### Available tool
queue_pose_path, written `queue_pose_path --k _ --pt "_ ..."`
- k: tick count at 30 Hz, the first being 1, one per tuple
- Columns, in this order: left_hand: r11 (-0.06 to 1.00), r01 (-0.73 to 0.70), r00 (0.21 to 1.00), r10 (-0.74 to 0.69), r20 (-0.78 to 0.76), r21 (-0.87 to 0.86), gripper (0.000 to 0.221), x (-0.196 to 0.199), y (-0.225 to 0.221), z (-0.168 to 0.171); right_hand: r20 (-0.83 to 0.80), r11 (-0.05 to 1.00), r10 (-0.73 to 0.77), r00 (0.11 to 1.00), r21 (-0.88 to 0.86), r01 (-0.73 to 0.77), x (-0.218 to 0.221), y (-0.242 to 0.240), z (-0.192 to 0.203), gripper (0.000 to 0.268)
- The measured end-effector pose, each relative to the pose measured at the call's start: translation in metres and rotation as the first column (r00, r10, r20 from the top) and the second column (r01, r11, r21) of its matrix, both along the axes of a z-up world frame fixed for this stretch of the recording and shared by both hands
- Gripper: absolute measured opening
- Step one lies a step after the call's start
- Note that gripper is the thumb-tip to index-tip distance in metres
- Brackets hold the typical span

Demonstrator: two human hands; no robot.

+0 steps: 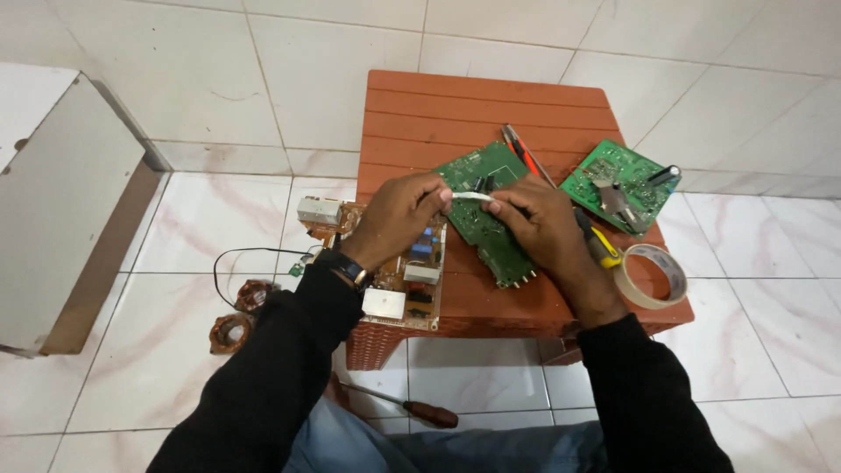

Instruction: A person disassembles a circuit board by using a wire cutter and screwdriver to remove components and wires.

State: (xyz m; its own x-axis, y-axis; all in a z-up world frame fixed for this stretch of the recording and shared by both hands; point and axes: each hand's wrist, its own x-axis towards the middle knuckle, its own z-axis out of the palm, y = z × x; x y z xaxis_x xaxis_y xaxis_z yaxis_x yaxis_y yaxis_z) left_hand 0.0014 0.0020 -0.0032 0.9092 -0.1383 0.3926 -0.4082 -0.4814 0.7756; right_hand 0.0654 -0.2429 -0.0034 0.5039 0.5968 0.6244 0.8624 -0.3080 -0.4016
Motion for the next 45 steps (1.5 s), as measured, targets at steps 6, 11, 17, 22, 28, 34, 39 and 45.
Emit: queue_pose_path --k 6,11,17,22,28,34,39,45 --pt "0.991 0.046 0.998 -0.051 -0.038 -0.129 0.027 -0.008 -0.001 0.004 -0.066 0.998 0.028 0.997 0.064 -0.024 0.001 -0.003 -0.003 0.011" --pt "0.985 0.079 0.996 -0.083 -0.021 -0.153 0.028 -0.01 0.001 0.004 -0.06 0.998 0.002 0.998 0.059 0.001 -0.007 0.0 -0.003 0.01" --pt "0.994 0.06 0.998 -0.059 0.013 -0.093 0.025 -0.006 0.001 0.0 -0.04 0.997 -0.068 0.997 0.037 0.07 -0.001 -0.001 -0.012 0.009" --pt "0.999 0.013 1.0 -0.014 -0.018 -0.044 0.029 -0.002 0.001 0.0 -0.122 0.99 -0.058 0.991 0.121 0.073 -0.003 -0.001 -0.01 0.011" --pt "0.95 0.009 0.982 -0.067 -0.175 -0.312 0.042 -0.012 -0.007 0.012 -0.166 0.987 -0.054 0.985 0.143 0.078 0.002 -0.004 -0.013 0.013" --pt "0.987 0.011 0.992 -0.031 -0.124 -0.161 0.032 -0.004 -0.001 0.012 -0.168 0.988 -0.059 0.984 0.128 0.082 0.002 0.0 -0.009 0.011" --pt "0.973 -0.019 0.983 -0.023 -0.181 -0.229 0.03 -0.002 0.0 0.002 -0.15 0.991 -0.097 0.984 0.082 0.11 0.005 -0.001 -0.014 0.009" --pt "0.915 -0.071 0.972 -0.027 -0.234 -0.398 0.046 -0.002 -0.003 0.001 -0.154 0.989 -0.107 0.982 0.083 0.12 -0.002 0.001 -0.007 0.01"
